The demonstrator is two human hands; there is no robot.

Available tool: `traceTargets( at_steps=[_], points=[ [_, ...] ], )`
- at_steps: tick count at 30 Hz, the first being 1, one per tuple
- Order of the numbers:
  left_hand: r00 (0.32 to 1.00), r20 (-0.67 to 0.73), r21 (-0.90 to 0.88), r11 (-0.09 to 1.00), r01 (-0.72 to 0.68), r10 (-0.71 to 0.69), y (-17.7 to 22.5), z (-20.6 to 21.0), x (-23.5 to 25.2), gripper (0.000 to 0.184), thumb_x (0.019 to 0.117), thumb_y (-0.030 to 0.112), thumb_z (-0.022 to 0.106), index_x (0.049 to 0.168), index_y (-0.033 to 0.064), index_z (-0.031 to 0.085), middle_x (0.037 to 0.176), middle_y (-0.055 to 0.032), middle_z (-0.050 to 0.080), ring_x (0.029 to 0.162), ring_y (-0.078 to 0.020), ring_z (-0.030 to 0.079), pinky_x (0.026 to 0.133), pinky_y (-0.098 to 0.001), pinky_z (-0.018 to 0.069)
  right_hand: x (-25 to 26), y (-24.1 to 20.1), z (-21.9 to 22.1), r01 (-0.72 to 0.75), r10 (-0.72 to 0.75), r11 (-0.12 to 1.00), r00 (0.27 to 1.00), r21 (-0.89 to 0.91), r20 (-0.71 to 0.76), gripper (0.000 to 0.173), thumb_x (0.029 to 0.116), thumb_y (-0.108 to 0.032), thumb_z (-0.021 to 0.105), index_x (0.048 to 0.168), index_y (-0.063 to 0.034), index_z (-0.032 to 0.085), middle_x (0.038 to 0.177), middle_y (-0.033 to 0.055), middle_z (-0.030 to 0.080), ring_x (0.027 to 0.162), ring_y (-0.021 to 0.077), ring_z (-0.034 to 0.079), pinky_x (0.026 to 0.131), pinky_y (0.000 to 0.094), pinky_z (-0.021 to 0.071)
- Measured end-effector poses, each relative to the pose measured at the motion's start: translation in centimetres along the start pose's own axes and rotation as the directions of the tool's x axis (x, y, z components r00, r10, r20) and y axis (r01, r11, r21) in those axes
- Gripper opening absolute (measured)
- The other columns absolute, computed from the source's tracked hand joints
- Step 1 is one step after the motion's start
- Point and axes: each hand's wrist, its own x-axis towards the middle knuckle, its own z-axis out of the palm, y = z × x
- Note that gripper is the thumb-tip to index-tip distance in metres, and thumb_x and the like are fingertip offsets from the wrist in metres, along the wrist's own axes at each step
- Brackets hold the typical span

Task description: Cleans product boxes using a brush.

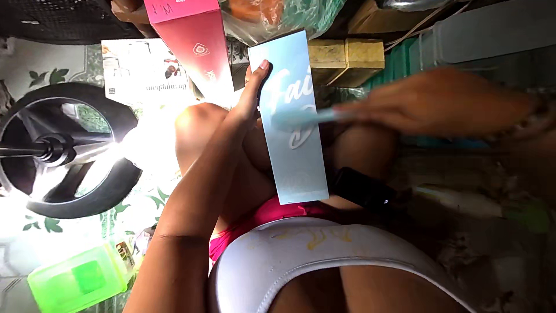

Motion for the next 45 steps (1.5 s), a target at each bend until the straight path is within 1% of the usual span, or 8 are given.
traceTargets(
  at_steps=[3, 10, 17, 24, 33, 40, 42, 45],
  points=[
    [0.995, -0.057, 0.005, 0.996, 0.087, -0.087, 0.0, -0.5, -0.3, 0.06, 0.104, 0.062, 0.034, 0.152, 0.0262, 0.036, 0.128, -0.0089, 0.064, 0.115, -0.025, 0.065, 0.091, -0.0495, 0.0569, 2.6, -0.5, -2.7, -0.258, 0.257, 0.966, 0.964, -0.018, -0.071, 0.039, 0.1107, -0.016, 0.041, 0.145, -0.0172, 0.059, 0.122, 0.0217, 0.069, 0.109, 0.0459, 0.064, 0.091, 0.0648, 0.0454],
    [0.996, -0.044, 0.004, 0.997, 0.072, -0.072, 0.6, 0.1, -0.9, 0.066, 0.1046, 0.059, 0.038, 0.161, 0.0309, 0.015, 0.134, -0.0094, 0.061, 0.113, -0.0234, 0.067, 0.09, -0.0456, 0.059, -3.2, 0.6, 3.8, 0.407, -0.41, 0.896, 0.912, 0.176, -0.02, 0.035, 0.1019, -0.034, 0.047, 0.117, -0.0261, 0.078, 0.075, -0.0049, 0.069, 0.062, 0.0134, 0.065, 0.05, 0.0376, 0.0523],
    [0.992, 0.115, -0.003, 0.998, -0.061, 0.061, 0.6, -0.1, -1.2, 0.05, 0.1105, 0.047, 0.022, 0.144, 0.0161, 0.042, 0.12, -0.0019, 0.067, 0.11, -0.0125, 0.067, 0.094, -0.0357, 0.0578, -2.4, 5.3, 2.8, 0.131, -0.094, 0.986, 0.949, 0.106, -0.301, 0.041, 0.1065, -0.027, 0.04, 0.133, -0.0189, 0.07, 0.096, 0.0143, 0.074, 0.078, 0.0329, 0.071, 0.067, 0.057, 0.0545],
    [0.978, 0.113, -0.033, 0.984, -0.175, 0.177, -2.4, -1.9, 1.4, 0.077, 0.1029, 0.06, 0.04, 0.16, 0.0126, 0.019, 0.143, -0.0133, 0.055, 0.124, -0.0229, 0.061, 0.1, -0.0449, 0.0551, -6.0, 1.3, 6.3, 0.346, -0.365, 0.91, 0.93, 0.228, 0.048, 0.039, 0.1039, -0.034, 0.042, 0.12, -0.0264, 0.077, 0.068, -0.001, 0.065, 0.056, 0.0181, 0.063, 0.047, 0.041, 0.0496],
    [0.992, -0.102, 0.117, 0.989, 0.085, -0.073, -0.3, 0.1, -0.7, 0.074, 0.102, 0.064, 0.038, 0.162, 0.0333, 0.008, 0.141, -0.0124, 0.056, 0.117, -0.0277, 0.065, 0.089, -0.0491, 0.0581, 1.9, 3.1, 1.1, -0.11, 0.108, 0.994, 0.951, 0.011, -0.29, 0.04, 0.1099, -0.028, 0.041, 0.145, -0.0264, 0.06, 0.106, 0.0261, 0.071, 0.093, 0.0516, 0.068, 0.076, 0.0717, 0.0485],
    [0.989, -0.144, 0.091, 0.995, 0.034, -0.02, 0.0, 0.9, -0.2, 0.074, 0.1063, 0.05, 0.039, 0.163, 0.02, 0.003, 0.149, -0.0159, 0.048, 0.122, -0.0216, 0.062, 0.097, -0.0409, 0.0561, -3.5, 2.1, 4.9, 0.405, -0.378, 0.84, 0.914, 0.36, -0.146, 0.034, 0.1028, -0.037, 0.049, 0.115, -0.025, 0.079, 0.092, -0.01, 0.074, 0.085, 0.0004, 0.067, 0.073, 0.0255, 0.0574],
    [0.99, -0.134, 0.116, 0.992, 0.049, -0.033, 0.0, 1.0, -0.1, 0.078, 0.1049, 0.055, 0.039, 0.164, 0.0218, 0.001, 0.155, -0.0161, 0.041, 0.129, -0.0233, 0.057, 0.101, -0.0444, 0.0538, -3.6, 3.2, 5.3, 0.289, -0.208, 0.802, 0.956, 0.522, -0.208, 0.037, 0.1049, -0.033, 0.048, 0.124, -0.0136, 0.073, 0.105, -0.004, 0.074, 0.097, 0.0025, 0.067, 0.086, 0.0261, 0.0579],
    [0.981, -0.17, 0.135, 0.984, 0.12, -0.096, 0.2, 0.9, -0.3, 0.081, 0.1019, 0.065, 0.039, 0.164, 0.0308, -0.001, 0.159, -0.016, 0.037, 0.131, -0.0312, 0.055, 0.096, -0.0564, 0.0537, -0.7, 2.2, 7.0, 0.061, 0.31, 0.633, 0.893, 0.771, -0.326, 0.043, 0.1071, -0.026, 0.046, 0.145, -0.0085, 0.056, 0.087, -0.0024, 0.064, 0.056, -0.0011, 0.049, 0.049, 0.0167, 0.0433]
  ],
)
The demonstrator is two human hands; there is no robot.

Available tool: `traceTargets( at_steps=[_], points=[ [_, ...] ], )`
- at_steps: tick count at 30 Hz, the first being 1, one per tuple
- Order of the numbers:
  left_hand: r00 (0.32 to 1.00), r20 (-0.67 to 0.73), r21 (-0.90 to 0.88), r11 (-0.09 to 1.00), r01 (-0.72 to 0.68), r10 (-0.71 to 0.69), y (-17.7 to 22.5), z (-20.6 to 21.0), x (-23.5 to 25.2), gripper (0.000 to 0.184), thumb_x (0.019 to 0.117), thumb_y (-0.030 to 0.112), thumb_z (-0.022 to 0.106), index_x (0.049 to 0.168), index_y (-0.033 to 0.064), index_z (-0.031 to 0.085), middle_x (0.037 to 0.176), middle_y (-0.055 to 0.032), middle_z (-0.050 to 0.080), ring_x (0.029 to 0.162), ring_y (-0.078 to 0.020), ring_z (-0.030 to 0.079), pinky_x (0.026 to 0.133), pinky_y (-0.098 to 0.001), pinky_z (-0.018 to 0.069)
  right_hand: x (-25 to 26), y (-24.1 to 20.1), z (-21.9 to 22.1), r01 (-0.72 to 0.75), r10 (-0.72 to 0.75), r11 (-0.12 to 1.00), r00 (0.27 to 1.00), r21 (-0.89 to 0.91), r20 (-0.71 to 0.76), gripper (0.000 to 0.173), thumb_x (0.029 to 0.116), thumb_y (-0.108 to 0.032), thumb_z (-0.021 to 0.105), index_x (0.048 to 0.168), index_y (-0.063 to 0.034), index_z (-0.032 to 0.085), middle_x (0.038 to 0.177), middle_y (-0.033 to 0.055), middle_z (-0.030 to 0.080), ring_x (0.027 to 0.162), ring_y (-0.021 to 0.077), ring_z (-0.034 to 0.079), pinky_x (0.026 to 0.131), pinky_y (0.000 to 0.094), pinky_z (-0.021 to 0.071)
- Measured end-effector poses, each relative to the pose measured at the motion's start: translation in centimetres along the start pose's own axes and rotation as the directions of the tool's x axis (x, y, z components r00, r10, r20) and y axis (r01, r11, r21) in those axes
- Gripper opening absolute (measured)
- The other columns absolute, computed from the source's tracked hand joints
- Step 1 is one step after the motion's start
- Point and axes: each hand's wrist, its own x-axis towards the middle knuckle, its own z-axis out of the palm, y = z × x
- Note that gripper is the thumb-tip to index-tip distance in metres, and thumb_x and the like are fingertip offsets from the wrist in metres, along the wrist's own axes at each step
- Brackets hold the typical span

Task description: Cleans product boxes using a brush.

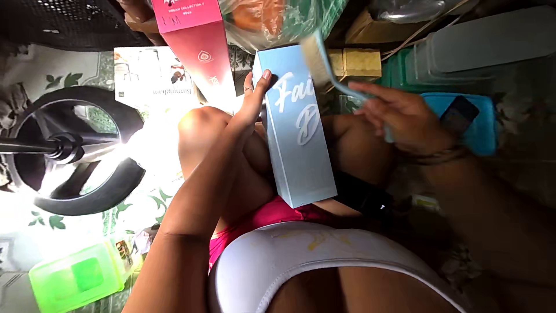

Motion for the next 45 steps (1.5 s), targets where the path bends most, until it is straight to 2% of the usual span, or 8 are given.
traceTargets(
  at_steps=[16, 22, 30, 32, 36, 38, 40, 45],
  points=[
    [0.95, -0.075, -0.258, 0.914, -0.312, 0.303, 1.3, -1.7, -1.1, 0.048, 0.1077, 0.034, 0.042, 0.151, 0.0192, 0.028, 0.122, -0.0026, 0.063, 0.105, -0.0098, 0.066, 0.088, -0.0309, 0.0579, 5.5, 2.6, 10.4, -0.281, 0.408, 0.708, 0.912, 0.649, -0.05, 0.062, 0.1055, -0.016, 0.054, 0.16, -0.0174, 0.023, 0.067, -0.0056, 0.045, 0.045, 0.0004, 0.041, 0.041, 0.0148, 0.0385],
    [0.959, 0.188, -0.371, 0.919, -0.129, 0.211, 1.9, -1.2, -1.3, 0.031, 0.1074, 0.031, 0.032, 0.11, 0.0171, 0.059, 0.091, -0.0005, 0.073, 0.085, -0.0099, 0.072, 0.074, -0.0298, 0.0618, 5.0, 3.0, 8.7, -0.283, 0.378, 0.822, 0.92, 0.494, -0.101, 0.054, 0.1093, -0.024, 0.045, 0.16, -0.019, 0.028, 0.075, -0.0035, 0.048, 0.05, 0.0039, 0.044, 0.043, 0.0186, 0.0397],
    [0.903, 0.294, -0.378, 0.906, -0.191, 0.313, 0.4, -1.3, 0.9, 0.033, 0.1062, 0.034, 0.04, 0.131, 0.0147, 0.049, 0.106, -0.0055, 0.072, 0.096, -0.0158, 0.072, 0.084, -0.036, 0.0616, 3.1, -2.0, -3.4, 0.175, -0.185, 0.807, 0.982, -0.565, 0.04, 0.042, 0.1096, -0.03, 0.041, 0.145, -0.016, 0.059, 0.111, 0.0119, 0.071, 0.091, 0.0216, 0.068, 0.081, 0.0425, 0.0552],
    [0.858, 0.334, -0.392, 0.885, -0.251, 0.391, -1.4, -2.2, 3.0, 0.068, 0.1032, 0.04, 0.052, 0.156, 0.0124, 0.02, 0.126, -0.0136, 0.064, 0.111, -0.0237, 0.068, 0.094, -0.0438, 0.0581, 2.0, -4.1, -3.8, 0.256, -0.152, 0.653, 0.966, -0.713, 0.207, 0.042, 0.1084, -0.031, 0.039, 0.142, -0.0203, 0.063, 0.095, 0.019, 0.067, 0.076, 0.0398, 0.066, 0.062, 0.0615, 0.0479],
    [0.968, 0.133, -0.173, 0.967, -0.189, 0.213, 1.5, -0.7, -0.4, 0.051, 0.1078, 0.029, 0.036, 0.153, 0.0117, 0.021, 0.116, -0.0095, 0.067, 0.102, -0.0167, 0.07, 0.087, -0.0339, 0.0606, -2.2, -6.7, -1.8, 0.495, -0.11, 0.57, 0.837, -0.656, 0.536, 0.034, 0.1009, -0.026, 0.044, 0.108, -0.0211, 0.078, 0.081, 0.0027, 0.07, 0.06, 0.0225, 0.066, 0.044, 0.0438, 0.0493],
    [0.963, -0.111, -0.147, 0.963, 0.227, -0.244, 7.8, 2.7, -3.2, 0.043, 0.1119, 0.014, 0.028, 0.155, 0.0209, 0.028, 0.121, -0.01, 0.062, 0.109, -0.0202, 0.064, 0.102, -0.0395, 0.0498, -2.4, -6.6, -1.6, 0.517, -0.119, 0.563, 0.823, -0.645, 0.555, 0.034, 0.0992, -0.022, 0.043, 0.107, -0.0191, 0.077, 0.072, 0.0016, 0.064, 0.055, 0.0229, 0.063, 0.04, 0.0422, 0.0458],
    [0.955, 0.175, -0.156, 0.964, -0.214, 0.24, 1.8, -0.3, -0.8, 0.056, 0.1067, 0.026, 0.036, 0.156, 0.0101, 0.015, 0.118, -0.0091, 0.066, 0.101, -0.0157, 0.07, 0.087, -0.0326, 0.0608, 0.0, -6.7, -2.4, 0.435, -0.091, 0.537, 0.882, -0.723, 0.463, 0.041, 0.1041, -0.023, 0.037, 0.13, -0.0211, 0.068, 0.082, 0.0097, 0.068, 0.059, 0.0325, 0.064, 0.044, 0.0518, 0.0475],
    [0.9, 0.242, -0.269, 0.916, -0.297, 0.362, -1.4, -2.5, 1.8, 0.076, 0.1021, 0.042, 0.052, 0.16, 0.0148, 0.012, 0.127, -0.0137, 0.064, 0.107, -0.0227, 0.07, 0.089, -0.0422, 0.0609, 4.3, -6.6, -3.6, 0.281, -0.07, 0.485, 0.956, -0.828, 0.284, 0.043, 0.1085, -0.025, 0.037, 0.144, -0.0232, 0.06, 0.093, 0.0239, 0.067, 0.075, 0.0488, 0.065, 0.058, 0.0659, 0.0456]
  ],
)
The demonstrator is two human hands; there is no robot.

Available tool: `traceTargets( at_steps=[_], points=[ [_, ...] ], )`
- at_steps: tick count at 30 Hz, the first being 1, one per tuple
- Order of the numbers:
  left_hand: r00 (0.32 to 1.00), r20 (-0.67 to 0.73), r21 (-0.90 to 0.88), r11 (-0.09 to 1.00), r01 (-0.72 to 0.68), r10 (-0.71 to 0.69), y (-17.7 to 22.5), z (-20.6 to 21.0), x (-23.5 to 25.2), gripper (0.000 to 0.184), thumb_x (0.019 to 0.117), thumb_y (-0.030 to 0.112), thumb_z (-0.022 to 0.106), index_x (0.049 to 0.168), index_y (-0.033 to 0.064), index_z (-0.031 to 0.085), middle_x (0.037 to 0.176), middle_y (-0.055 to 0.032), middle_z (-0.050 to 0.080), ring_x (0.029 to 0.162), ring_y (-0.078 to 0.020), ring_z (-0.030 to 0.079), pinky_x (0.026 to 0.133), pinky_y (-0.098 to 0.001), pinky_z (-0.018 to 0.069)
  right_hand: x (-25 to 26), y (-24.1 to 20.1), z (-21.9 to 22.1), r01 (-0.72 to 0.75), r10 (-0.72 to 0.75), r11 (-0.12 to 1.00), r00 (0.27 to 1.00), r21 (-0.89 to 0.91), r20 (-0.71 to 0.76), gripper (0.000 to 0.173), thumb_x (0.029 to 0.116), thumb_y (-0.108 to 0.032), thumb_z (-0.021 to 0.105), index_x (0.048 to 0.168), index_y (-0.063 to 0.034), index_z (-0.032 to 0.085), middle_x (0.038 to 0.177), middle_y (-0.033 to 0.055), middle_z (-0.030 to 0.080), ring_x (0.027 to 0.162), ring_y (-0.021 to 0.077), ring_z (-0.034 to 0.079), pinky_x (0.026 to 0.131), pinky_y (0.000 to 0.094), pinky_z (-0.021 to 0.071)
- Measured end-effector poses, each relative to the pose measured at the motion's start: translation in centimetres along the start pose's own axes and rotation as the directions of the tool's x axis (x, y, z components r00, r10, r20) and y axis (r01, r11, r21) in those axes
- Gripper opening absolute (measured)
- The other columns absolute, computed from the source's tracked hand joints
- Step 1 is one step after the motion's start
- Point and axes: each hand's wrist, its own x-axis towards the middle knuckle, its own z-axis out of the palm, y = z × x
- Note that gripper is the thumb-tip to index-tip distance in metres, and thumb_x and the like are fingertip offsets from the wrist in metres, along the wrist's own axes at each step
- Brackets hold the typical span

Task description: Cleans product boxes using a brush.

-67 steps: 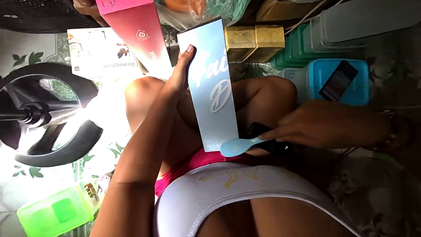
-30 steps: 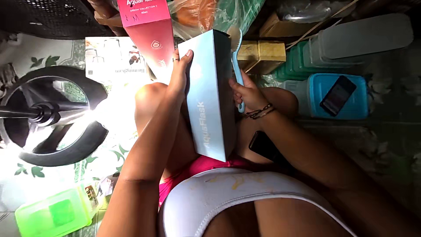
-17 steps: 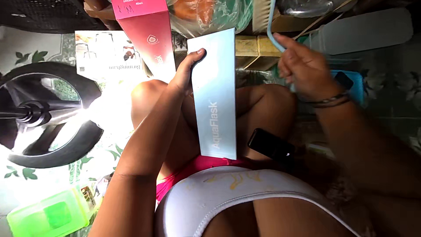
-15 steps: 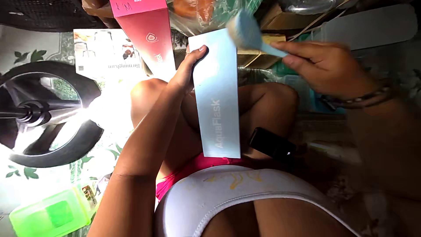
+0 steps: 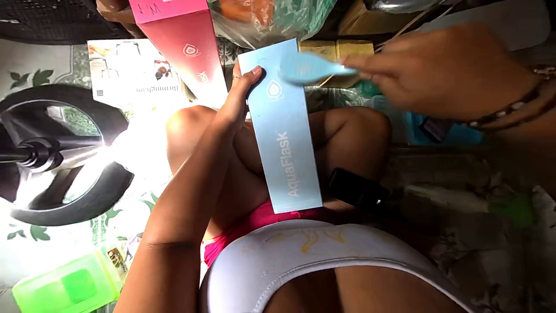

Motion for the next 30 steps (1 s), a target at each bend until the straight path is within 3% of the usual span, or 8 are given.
traceTargets(
  at_steps=[5, 7, 12, 15, 20, 23, 25, 30],
  points=[
    [0.984, -0.121, 0.088, 0.986, 0.143, -0.132, 2.2, 1.9, -0.8, 0.069, 0.1032, 0.042, 0.045, 0.16, 0.0216, 0.011, 0.128, -0.0052, 0.062, 0.103, -0.0133, 0.069, 0.087, -0.0334, 0.0604, -4.6, -4.0, 2.7, 0.331, -0.371, 0.909, 0.92, 0.252, 0.13, 0.033, 0.0975, -0.019, 0.051, 0.115, -0.0231, 0.079, 0.085, -0.0008, 0.073, 0.065, 0.0193, 0.067, 0.049, 0.0416, 0.0518],
    [0.988, -0.094, 0.093, 0.987, 0.128, -0.119, 2.2, 2.2, -0.5, 0.069, 0.1034, 0.039, 0.046, 0.159, 0.0193, 0.011, 0.125, -0.0052, 0.063, 0.1, -0.0126, 0.07, 0.086, -0.0322, 0.0607, -4.4, -3.2, 3.3, 0.354, -0.379, 0.896, 0.924, 0.268, 0.044, 0.03, 0.0982, -0.021, 0.051, 0.109, -0.021, 0.079, 0.08, -0.0007, 0.072, 0.062, 0.0199, 0.066, 0.046, 0.0415, 0.0504],
    [1.0, -0.002, 0.031, 0.999, 0.017, -0.017, -0.1, 0.1, 0.1, 0.078, 0.1017, 0.042, 0.053, 0.16, 0.0156, 0.009, 0.132, -0.0144, 0.06, 0.11, -0.0234, 0.068, 0.091, -0.043, 0.06, 0.3, 1.0, 1.1, 0.014, -0.016, 0.995, 1.0, 0.104, 0.02, 0.041, 0.1091, -0.025, 0.039, 0.144, -0.0267, 0.061, 0.097, 0.0225, 0.07, 0.081, 0.048, 0.067, 0.064, 0.0675, 0.0479],
    [0.993, -0.093, 0.084, 0.993, 0.079, -0.071, 0.7, 0.5, -0.5, 0.07, 0.1014, 0.045, 0.049, 0.158, 0.0204, 0.016, 0.13, -0.0091, 0.061, 0.109, -0.0193, 0.067, 0.088, -0.04, 0.0598, 0.1, 0.0, 0.8, 0.043, -0.051, 0.994, 0.996, 0.103, 0.072, 0.04, 0.1083, -0.027, 0.04, 0.142, -0.0272, 0.063, 0.1, 0.0191, 0.073, 0.085, 0.0442, 0.07, 0.068, 0.0658, 0.0509],
    [0.976, -0.165, 0.145, 0.975, 0.166, -0.142, 2.0, 1.9, -0.8, 0.075, 0.1021, 0.045, 0.046, 0.162, 0.0224, 0.006, 0.136, -0.0078, 0.057, 0.108, -0.0153, 0.067, 0.086, -0.0352, 0.06, -3.8, -2.5, 2.8, 0.324, -0.36, 0.917, 0.924, 0.234, 0.13, 0.029, 0.0984, -0.024, 0.053, 0.109, -0.027, 0.08, 0.081, -0.0044, 0.073, 0.063, 0.0178, 0.067, 0.046, 0.0406, 0.0498],
    [0.971, -0.16, 0.156, 0.967, 0.203, -0.178, 1.8, 1.8, -0.3, 0.077, 0.1019, 0.049, 0.046, 0.162, 0.0248, 0.005, 0.14, -0.0097, 0.056, 0.115, -0.0188, 0.065, 0.091, -0.04, 0.0583, -1.7, -1.6, 1.1, 0.054, -0.087, 0.993, 0.941, 0.108, 0.328, 0.033, 0.1067, -0.028, 0.048, 0.134, -0.033, 0.067, 0.094, 0.0029, 0.073, 0.077, 0.0274, 0.07, 0.063, 0.0528, 0.0553],
    [0.976, -0.143, 0.176, 0.966, 0.19, -0.166, 1.6, 1.8, -0.6, 0.073, 0.1033, 0.05, 0.042, 0.162, 0.0256, 0.006, 0.137, -0.0084, 0.058, 0.114, -0.0186, 0.066, 0.09, -0.0401, 0.0587, 0.6, -0.2, -0.1, -0.072, 0.052, 0.993, 0.979, 0.094, 0.199, 0.038, 0.1099, -0.028, 0.042, 0.143, -0.029, 0.061, 0.103, 0.0199, 0.073, 0.09, 0.0457, 0.069, 0.072, 0.0674, 0.05],
    [0.965, -0.198, 0.2, 0.957, 0.21, -0.17, 1.4, 1.0, -0.8, 0.066, 0.1042, 0.053, 0.038, 0.16, 0.0248, 0.016, 0.14, -0.0097, 0.056, 0.117, -0.0223, 0.064, 0.088, -0.0446, 0.0586, 0.5, -1.0, 1.5, 0.091, -0.102, 0.992, 0.986, 0.084, 0.133, 0.038, 0.1053, -0.021, 0.049, 0.14, -0.0244, 0.064, 0.094, 0.0206, 0.069, 0.078, 0.0449, 0.067, 0.064, 0.0644, 0.0505]
  ],
)
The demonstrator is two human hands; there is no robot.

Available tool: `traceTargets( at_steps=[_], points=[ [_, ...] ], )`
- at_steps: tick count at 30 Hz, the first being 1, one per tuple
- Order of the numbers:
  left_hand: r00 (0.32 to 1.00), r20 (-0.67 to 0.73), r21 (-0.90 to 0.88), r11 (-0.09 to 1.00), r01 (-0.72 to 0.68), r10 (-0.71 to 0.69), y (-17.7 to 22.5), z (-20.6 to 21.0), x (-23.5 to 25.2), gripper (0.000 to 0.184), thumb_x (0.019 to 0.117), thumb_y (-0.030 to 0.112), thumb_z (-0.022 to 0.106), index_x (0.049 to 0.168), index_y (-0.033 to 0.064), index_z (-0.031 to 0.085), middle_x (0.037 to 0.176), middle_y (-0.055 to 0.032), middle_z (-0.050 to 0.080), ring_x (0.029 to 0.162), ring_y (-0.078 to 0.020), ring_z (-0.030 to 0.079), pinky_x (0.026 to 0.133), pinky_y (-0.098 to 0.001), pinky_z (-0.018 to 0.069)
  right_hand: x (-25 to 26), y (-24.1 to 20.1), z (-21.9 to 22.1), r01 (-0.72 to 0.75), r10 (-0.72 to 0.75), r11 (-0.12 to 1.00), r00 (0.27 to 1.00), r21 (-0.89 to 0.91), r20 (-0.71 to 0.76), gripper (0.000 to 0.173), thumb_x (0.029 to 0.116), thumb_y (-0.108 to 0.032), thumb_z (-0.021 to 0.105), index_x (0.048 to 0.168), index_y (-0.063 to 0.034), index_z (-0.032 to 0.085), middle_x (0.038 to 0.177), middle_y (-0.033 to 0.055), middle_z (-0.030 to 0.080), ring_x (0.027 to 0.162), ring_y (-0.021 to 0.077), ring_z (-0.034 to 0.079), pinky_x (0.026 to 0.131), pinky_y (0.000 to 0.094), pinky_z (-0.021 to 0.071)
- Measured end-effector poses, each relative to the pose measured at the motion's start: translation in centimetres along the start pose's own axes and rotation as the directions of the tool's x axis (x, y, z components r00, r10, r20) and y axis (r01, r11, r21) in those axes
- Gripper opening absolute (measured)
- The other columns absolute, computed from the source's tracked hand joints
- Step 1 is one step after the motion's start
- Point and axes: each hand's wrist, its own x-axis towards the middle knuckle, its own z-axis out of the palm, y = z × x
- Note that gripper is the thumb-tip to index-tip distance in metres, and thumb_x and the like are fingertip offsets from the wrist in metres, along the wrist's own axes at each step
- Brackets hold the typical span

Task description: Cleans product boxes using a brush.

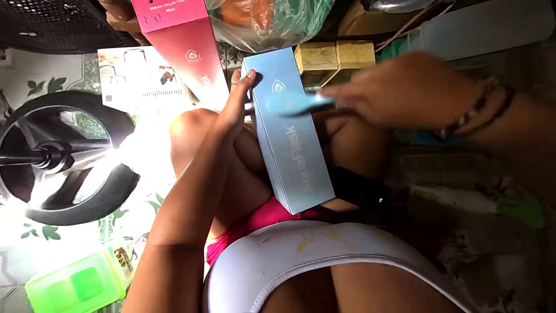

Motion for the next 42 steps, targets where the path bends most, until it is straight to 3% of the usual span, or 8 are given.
traceTargets(
  at_steps=[5, 12, 18, 24, 29, 33, 38, 42],
  points=[
    [0.999, 0.044, -0.051, 0.998, -0.03, 0.032, 0.2, 0.5, 0.3, 0.061, 0.1022, 0.049, 0.036, 0.157, 0.0279, 0.022, 0.137, -0.0052, 0.058, 0.116, -0.0204, 0.064, 0.087, -0.0433, 0.058, -3.0, -3.3, 5.2, 0.313, -0.339, 0.933, 0.93, 0.178, 0.143, 0.032, 0.103, -0.025, 0.051, 0.123, -0.0297, 0.075, 0.075, 0.0017, 0.068, 0.069, 0.0241, 0.068, 0.059, 0.0478, 0.0546],
    [0.987, 0.026, -0.119, 0.981, -0.153, 0.157, 0.6, 0.8, -1.5, 0.053, 0.1086, 0.041, 0.016, 0.156, 0.018, 0.027, 0.131, -0.0017, 0.059, 0.115, -0.0102, 0.061, 0.095, -0.034, 0.0538, 3.7, -0.6, -1.1, -0.006, 0.013, 0.999, 0.989, 0.051, -0.144, 0.039, 0.1081, -0.026, 0.042, 0.14, -0.0298, 0.064, 0.105, 0.0185, 0.073, 0.09, 0.0446, 0.07, 0.071, 0.0664, 0.0497],
    [0.94, 0.16, -0.25, 0.934, -0.256, 0.301, -2.5, -1.5, 2.0, 0.077, 0.1025, 0.058, 0.041, 0.161, 0.0142, 0.017, 0.147, -0.0119, 0.052, 0.129, -0.0248, 0.057, 0.103, -0.0502, 0.0522, 0.4, -6.3, 0.5, 0.22, -0.206, 0.974, 0.959, -0.053, 0.195, 0.032, 0.0971, -0.023, 0.059, 0.124, -0.0329, 0.074, 0.071, 0.0032, 0.062, 0.064, 0.0258, 0.063, 0.051, 0.0438, 0.0484],
    [0.987, 0.071, -0.112, 0.984, -0.139, 0.147, 1.0, 0.8, -0.4, 0.051, 0.106, 0.045, 0.026, 0.15, 0.0207, 0.031, 0.126, -0.0008, 0.06, 0.11, -0.0119, 0.063, 0.087, -0.0362, 0.0572, 3.4, 0.1, -3.1, -0.101, 0.101, 0.995, 0.989, 0.006, -0.104, 0.04, 0.1094, -0.029, 0.04, 0.142, -0.0273, 0.062, 0.108, 0.0245, 0.071, 0.092, 0.0523, 0.067, 0.07, 0.0727, 0.0469],
    [0.992, 0.055, -0.159, 0.982, -0.102, 0.112, 0.1, -0.1, 0.4, 0.076, 0.1015, 0.065, -0.001, 0.152, 0.0227, 0.037, 0.138, -0.0083, 0.057, 0.121, -0.0236, 0.059, 0.092, -0.0486, 0.054, 3.3, -1.2, -2.5, -0.055, 0.048, 0.998, 0.99, -0.044, -0.131, 0.039, 0.1083, -0.029, 0.041, 0.139, -0.0264, 0.065, 0.103, 0.0204, 0.073, 0.088, 0.0469, 0.069, 0.069, 0.0674, 0.0505],
    [0.99, 0.037, -0.127, 0.983, -0.131, 0.137, 0.9, 0.6, -0.4, 0.077, 0.1005, 0.062, -0.008, 0.152, 0.0216, 0.033, 0.133, -0.0066, 0.058, 0.115, -0.0194, 0.062, 0.085, -0.0426, 0.0573, 4.5, -1.5, -3.0, -0.102, 0.098, 0.995, 0.986, -0.023, -0.132, 0.04, 0.1095, -0.032, 0.038, 0.141, -0.0287, 0.063, 0.107, 0.0213, 0.072, 0.091, 0.0487, 0.068, 0.07, 0.0695, 0.0485],
    [0.967, 0.087, 0.014, 0.97, -0.242, 0.239, 0.7, 0.7, -1.8, 0.085, 0.0984, 0.069, 0.034, 0.156, 0.0096, 0.014, 0.136, -0.0044, 0.052, 0.115, -0.008, 0.06, 0.089, -0.0307, 0.0564, 5.7, -2.4, -2.4, -0.101, 0.092, 0.995, 0.967, -0.025, -0.239, 0.04, 0.1086, -0.029, 0.04, 0.141, -0.028, 0.063, 0.1, 0.0221, 0.071, 0.088, 0.0478, 0.068, 0.068, 0.067, 0.0485],
    [0.945, 0.189, -0.112, 0.962, -0.25, 0.268, 0.0, -0.1, -0.6, 0.094, 0.0895, 0.029, 0.072, 0.154, 0.0083, 0.007, 0.123, -0.0076, 0.063, 0.103, -0.0131, 0.07, 0.092, -0.0338, 0.0604, 3.6, 0.6, -3.5, -0.139, 0.142, 0.99, 0.979, 0.024, -0.147, 0.039, 0.1087, -0.029, 0.042, 0.141, -0.0296, 0.063, 0.112, 0.0221, 0.072, 0.098, 0.0502, 0.067, 0.075, 0.0726, 0.0467]
  ],
)
